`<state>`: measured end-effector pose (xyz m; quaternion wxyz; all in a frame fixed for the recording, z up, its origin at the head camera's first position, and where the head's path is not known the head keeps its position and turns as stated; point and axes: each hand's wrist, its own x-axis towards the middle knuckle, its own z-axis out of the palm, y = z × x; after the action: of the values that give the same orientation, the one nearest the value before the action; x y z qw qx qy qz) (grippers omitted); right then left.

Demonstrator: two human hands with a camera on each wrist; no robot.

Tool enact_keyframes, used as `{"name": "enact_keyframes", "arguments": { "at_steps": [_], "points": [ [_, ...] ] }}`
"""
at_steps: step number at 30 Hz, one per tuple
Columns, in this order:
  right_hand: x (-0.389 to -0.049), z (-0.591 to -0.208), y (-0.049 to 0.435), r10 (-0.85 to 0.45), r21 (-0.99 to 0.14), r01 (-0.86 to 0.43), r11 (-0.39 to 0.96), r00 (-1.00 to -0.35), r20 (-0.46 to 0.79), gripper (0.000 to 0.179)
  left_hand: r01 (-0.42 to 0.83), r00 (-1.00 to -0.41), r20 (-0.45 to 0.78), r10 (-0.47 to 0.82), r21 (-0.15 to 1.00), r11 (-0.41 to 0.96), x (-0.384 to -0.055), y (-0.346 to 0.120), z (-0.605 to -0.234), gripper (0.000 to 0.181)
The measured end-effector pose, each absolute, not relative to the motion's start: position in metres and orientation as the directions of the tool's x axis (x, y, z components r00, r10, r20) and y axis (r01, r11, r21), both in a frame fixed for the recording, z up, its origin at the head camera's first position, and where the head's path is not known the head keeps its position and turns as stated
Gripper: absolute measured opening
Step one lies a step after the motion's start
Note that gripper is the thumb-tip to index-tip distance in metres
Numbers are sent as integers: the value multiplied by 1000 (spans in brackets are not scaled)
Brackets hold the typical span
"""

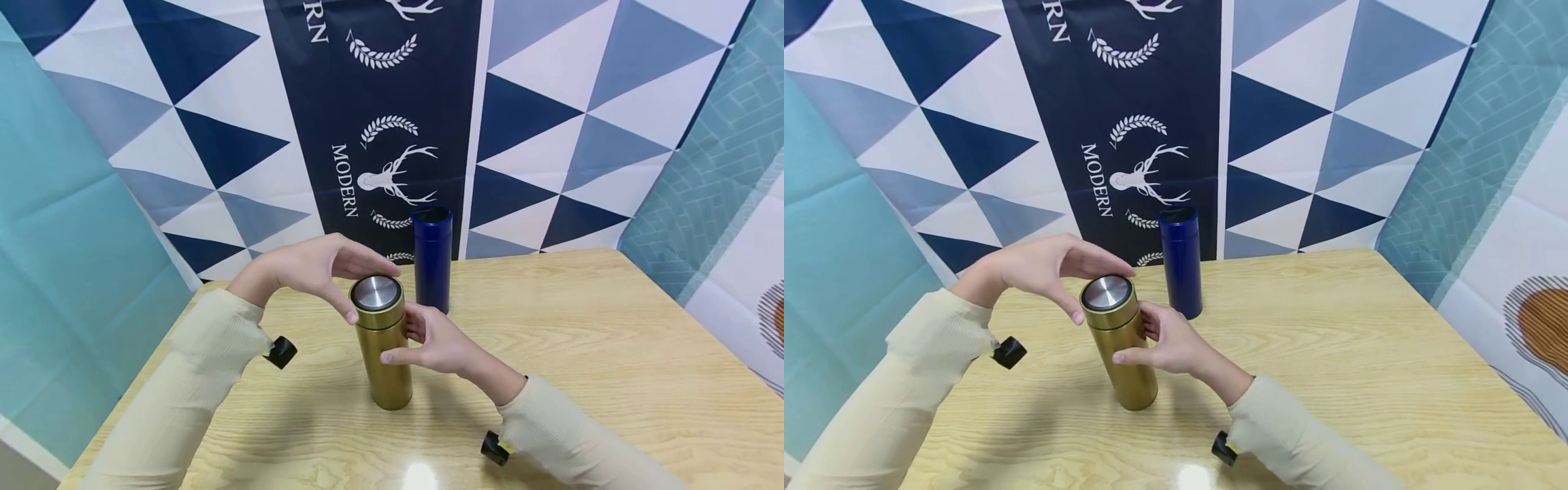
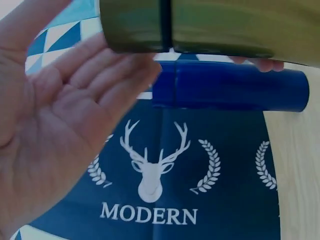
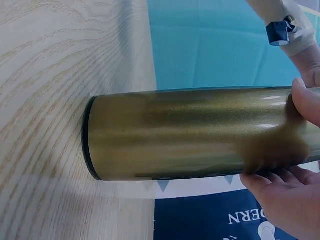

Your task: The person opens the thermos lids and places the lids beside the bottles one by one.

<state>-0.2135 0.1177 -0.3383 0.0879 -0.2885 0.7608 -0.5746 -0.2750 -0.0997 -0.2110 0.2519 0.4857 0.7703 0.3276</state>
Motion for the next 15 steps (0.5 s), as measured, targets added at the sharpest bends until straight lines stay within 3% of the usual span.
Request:
{"name": "enact_keyframes", "arguments": {
  "at_steps": [4,15],
  "points": [
    [-213,-338,118,-539,-923,-342,176,-818,200,60,578,-393,-81,916,753,314,-275,-94,-211,73],
    [-212,-337,117,-530,-922,-346,174,-822,208,61,556,-476,-118,871,727,402,-271,-90,-208,69]
  ]
}}
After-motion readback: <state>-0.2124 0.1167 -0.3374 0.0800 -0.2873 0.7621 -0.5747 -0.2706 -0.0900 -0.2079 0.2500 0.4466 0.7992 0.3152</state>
